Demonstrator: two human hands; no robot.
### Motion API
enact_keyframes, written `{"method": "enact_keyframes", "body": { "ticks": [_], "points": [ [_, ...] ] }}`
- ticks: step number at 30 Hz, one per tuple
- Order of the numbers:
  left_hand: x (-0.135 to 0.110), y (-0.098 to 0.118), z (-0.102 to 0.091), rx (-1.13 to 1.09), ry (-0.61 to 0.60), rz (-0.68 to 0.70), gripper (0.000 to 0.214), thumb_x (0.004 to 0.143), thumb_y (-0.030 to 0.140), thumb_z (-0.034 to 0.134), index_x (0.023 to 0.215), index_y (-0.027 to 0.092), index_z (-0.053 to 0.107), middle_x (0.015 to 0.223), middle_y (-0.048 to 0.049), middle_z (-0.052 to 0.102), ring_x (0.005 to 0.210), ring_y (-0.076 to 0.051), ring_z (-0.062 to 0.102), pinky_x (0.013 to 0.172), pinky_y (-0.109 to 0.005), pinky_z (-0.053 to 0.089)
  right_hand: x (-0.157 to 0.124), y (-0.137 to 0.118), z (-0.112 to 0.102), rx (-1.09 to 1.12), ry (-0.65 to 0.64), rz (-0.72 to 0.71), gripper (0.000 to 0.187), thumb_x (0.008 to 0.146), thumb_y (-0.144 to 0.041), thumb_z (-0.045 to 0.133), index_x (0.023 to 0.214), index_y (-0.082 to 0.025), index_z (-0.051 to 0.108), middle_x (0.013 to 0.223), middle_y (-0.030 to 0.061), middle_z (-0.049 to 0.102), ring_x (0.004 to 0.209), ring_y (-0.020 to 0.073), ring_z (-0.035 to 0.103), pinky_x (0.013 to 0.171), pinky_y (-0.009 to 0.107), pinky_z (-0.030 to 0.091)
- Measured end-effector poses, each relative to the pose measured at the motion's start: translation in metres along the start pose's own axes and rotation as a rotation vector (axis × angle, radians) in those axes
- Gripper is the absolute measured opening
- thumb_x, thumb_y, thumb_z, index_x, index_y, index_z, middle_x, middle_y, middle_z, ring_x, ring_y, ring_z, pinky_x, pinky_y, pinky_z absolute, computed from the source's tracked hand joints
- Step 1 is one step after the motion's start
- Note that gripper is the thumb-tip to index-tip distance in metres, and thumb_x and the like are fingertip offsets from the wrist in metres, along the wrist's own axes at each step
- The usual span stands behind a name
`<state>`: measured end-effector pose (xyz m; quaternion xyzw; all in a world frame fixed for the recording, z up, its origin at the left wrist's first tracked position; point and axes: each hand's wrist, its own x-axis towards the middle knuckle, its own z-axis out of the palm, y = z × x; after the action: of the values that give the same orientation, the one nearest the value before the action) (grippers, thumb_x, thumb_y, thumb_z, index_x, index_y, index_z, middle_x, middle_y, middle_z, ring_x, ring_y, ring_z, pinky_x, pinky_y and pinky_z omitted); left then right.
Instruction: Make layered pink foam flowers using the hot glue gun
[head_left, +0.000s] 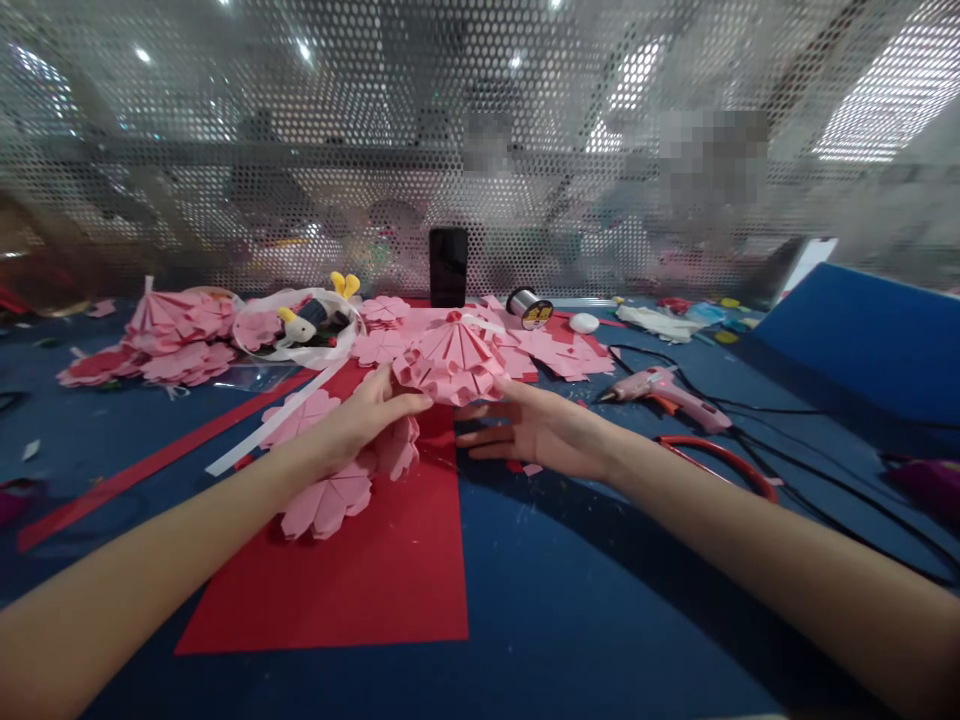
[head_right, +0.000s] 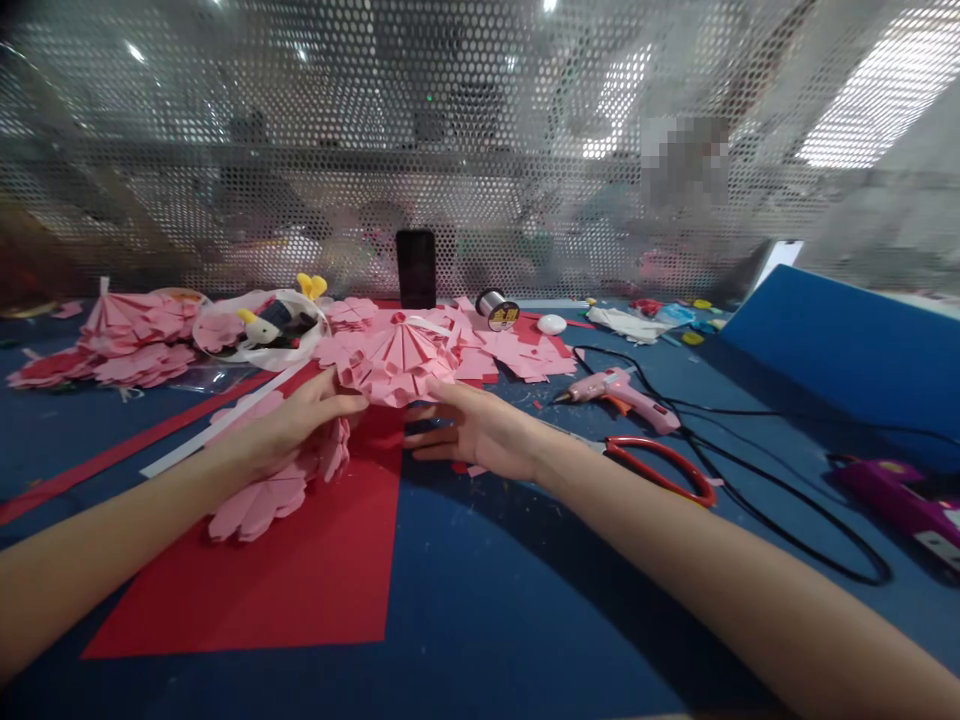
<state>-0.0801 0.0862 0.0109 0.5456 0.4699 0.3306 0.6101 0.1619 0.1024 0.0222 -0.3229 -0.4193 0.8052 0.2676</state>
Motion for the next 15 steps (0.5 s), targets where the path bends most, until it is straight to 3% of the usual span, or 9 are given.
{"method": "enact_keyframes", "body": {
  "ticks": [2,5,9,12,15],
  "points": [
    [0.002,-0.001,0.000,0.006,0.079,0.033,0.038,0.083,0.041,0.068,0.104,0.024,0.041,0.053,0.0086,0.055,0.034,-0.013,0.054,0.033,-0.020,0.038,-0.005,-0.001,0.003,-0.098,-0.006,-0.014,0.041,0.077,-0.036,0.079,0.105,-0.021,0.053,0.106,0.0065,0.070,0.090,0.0228,0.072,0.086,0.042,0.057],
    [0.002,0.001,0.001,0.014,0.140,0.070,0.035,0.080,0.034,0.071,0.100,0.023,0.045,0.058,0.0083,0.054,0.037,-0.008,0.051,0.036,-0.017,0.039,-0.009,-0.003,0.005,-0.243,0.008,0.052,0.049,0.071,-0.026,0.084,0.106,-0.021,0.050,0.099,0.0063,0.070,0.080,0.0181,0.071,0.069,0.031,0.058],
    [0.001,0.006,0.002,0.047,0.153,0.079,0.035,0.079,0.033,0.072,0.100,0.022,0.046,0.061,0.0070,0.056,0.039,-0.007,0.051,0.041,-0.019,0.044,-0.011,-0.006,0.001,-0.376,-0.005,0.148,0.045,0.068,-0.026,0.084,0.102,-0.017,0.057,0.089,0.0052,0.071,0.052,0.0041,0.052,0.046,0.017,0.041],
    [0.002,0.005,0.000,0.062,0.152,0.101,0.034,0.078,0.035,0.074,0.093,0.021,0.046,0.066,0.0049,0.057,0.044,-0.007,0.053,0.043,-0.019,0.044,-0.016,-0.010,-0.005,-0.539,0.035,0.172,0.036,0.069,-0.030,0.082,0.096,-0.014,0.065,0.075,0.0018,0.068,0.048,0.0025,0.041,0.041,0.017,0.029],
    [0.004,0.000,-0.005,0.078,0.084,0.043,0.035,0.080,0.044,0.071,0.090,0.022,0.045,0.065,0.0041,0.056,0.044,-0.010,0.053,0.042,-0.022,0.043,-0.024,-0.015,-0.011,-0.860,0.081,0.174,0.028,0.075,-0.038,0.075,0.091,-0.016,0.075,0.071,0.0021,0.068,0.057,0.0077,0.051,0.045,0.019,0.034]
  ]
}}
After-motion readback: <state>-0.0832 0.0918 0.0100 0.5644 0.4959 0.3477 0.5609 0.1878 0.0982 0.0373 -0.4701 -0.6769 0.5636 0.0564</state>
